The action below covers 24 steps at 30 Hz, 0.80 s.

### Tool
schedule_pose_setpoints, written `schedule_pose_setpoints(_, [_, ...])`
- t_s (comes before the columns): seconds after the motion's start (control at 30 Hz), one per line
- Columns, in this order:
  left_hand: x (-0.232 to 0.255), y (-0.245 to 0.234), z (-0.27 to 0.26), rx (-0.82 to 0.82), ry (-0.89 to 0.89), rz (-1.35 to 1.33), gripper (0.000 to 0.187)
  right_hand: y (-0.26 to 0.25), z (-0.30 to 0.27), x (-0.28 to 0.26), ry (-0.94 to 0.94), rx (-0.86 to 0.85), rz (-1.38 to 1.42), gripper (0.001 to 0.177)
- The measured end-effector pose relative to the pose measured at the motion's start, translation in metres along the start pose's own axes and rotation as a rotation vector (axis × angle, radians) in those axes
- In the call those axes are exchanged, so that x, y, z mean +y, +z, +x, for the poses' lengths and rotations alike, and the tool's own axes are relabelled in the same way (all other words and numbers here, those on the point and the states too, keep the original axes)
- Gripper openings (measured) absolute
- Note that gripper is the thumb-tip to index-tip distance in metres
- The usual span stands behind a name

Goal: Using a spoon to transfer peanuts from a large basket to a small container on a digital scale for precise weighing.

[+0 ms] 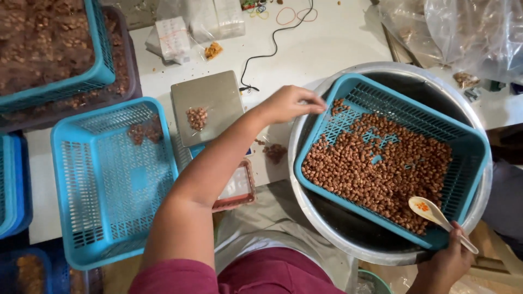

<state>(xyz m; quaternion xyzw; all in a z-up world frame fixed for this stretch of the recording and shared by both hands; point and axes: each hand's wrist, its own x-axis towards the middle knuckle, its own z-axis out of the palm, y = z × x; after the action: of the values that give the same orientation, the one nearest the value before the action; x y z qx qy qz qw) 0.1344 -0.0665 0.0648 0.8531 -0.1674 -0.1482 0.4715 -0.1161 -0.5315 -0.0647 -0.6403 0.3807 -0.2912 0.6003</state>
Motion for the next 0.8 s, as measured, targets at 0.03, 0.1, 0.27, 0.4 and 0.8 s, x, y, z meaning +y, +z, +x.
schedule_pose_setpoints(0.03, [0.010, 0.002, -0.004, -0.058, 0.176, -0.134, 0.030, 0.001, 0.000, -0.001, 0.023, 0.025, 0.039, 0.017])
schedule_pose_setpoints(0.1, [-0.014, 0.004, 0.008, 0.034, 0.148, 0.149, 0.025, 0.002, -0.004, -0.005, 0.039, 0.037, -0.012, 0.019])
schedule_pose_setpoints(0.27, [-0.131, 0.040, 0.028, -0.028, -0.128, 1.056, 0.029, 0.000, 0.000, -0.002, 0.072, 0.034, -0.012, 0.021])
schedule_pose_setpoints(0.4, [-0.171, 0.067, 0.032, -0.381, -0.510, 1.386, 0.043, 0.004, -0.004, -0.009, 0.100, 0.061, -0.038, 0.020])
schedule_pose_setpoints(0.8, [-0.182, 0.093, 0.051, -0.668, -0.667, 1.527, 0.056, -0.004, 0.002, 0.003, 0.072, -0.014, 0.000, 0.022])
